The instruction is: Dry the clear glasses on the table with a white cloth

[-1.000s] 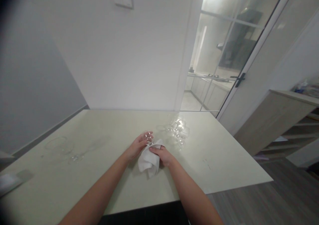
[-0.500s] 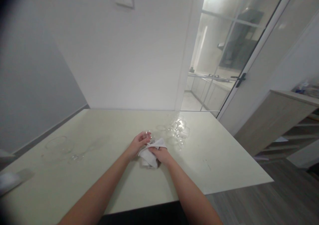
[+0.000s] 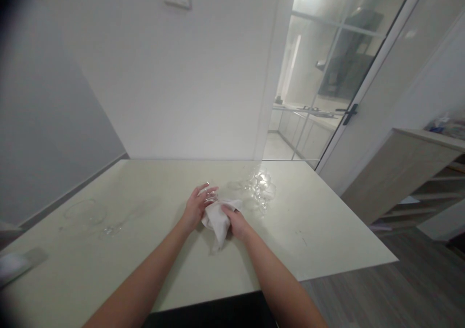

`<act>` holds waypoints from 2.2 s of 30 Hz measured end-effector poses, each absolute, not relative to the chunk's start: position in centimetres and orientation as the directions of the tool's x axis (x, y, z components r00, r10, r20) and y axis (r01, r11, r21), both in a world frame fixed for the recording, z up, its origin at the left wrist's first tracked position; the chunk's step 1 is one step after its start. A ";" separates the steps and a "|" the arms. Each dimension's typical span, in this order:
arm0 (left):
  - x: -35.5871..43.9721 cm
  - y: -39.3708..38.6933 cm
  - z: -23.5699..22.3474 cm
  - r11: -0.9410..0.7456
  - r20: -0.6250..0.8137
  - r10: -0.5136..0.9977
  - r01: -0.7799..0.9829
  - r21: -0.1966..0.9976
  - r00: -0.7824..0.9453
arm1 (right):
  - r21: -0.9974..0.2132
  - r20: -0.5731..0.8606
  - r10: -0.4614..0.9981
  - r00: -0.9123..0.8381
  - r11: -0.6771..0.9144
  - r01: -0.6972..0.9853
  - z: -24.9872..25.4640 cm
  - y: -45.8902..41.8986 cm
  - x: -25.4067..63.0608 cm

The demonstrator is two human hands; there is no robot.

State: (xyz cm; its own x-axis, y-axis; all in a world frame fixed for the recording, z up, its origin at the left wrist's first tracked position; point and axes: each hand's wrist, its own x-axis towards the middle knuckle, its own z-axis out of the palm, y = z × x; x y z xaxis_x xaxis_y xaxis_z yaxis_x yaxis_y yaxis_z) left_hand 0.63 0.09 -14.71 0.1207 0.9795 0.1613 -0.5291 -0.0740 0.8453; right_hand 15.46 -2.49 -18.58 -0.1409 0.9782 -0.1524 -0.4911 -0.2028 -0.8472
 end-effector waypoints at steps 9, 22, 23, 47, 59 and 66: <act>1.8 -1.8 -14.0 -0.329 0.338 0.910 -0.079 0.941 0.241 | -0.929 -0.051 0.995 -0.091 -0.081 -0.361 -18.5 -2.5 15.8; 1.4 -1.2 -13.9 -0.482 0.482 0.875 0.007 0.876 -0.030 | -0.990 -0.040 0.986 -0.162 -0.061 -0.127 -18.8 -3.1 16.0; 1.4 -0.9 -13.9 -0.468 0.466 0.883 -0.012 0.884 -0.061 | -0.996 -0.020 0.978 -0.206 -0.037 -0.076 -18.8 -3.2 16.0; 11.1 6.1 -13.7 -0.250 0.210 0.963 0.274 0.929 0.166 | -0.900 0.268 0.873 -0.408 0.378 0.218 -18.0 -3.0 14.9; 11.3 6.5 -14.3 -0.241 0.198 0.967 0.332 0.912 0.158 | -0.905 0.280 0.880 -0.385 0.375 0.199 -18.4 -2.8 14.6; 9.9 5.5 -14.2 -0.147 0.116 0.973 0.143 0.979 0.202 | -0.907 0.267 0.888 -0.374 0.363 0.213 -19.1 -2.8 14.3</act>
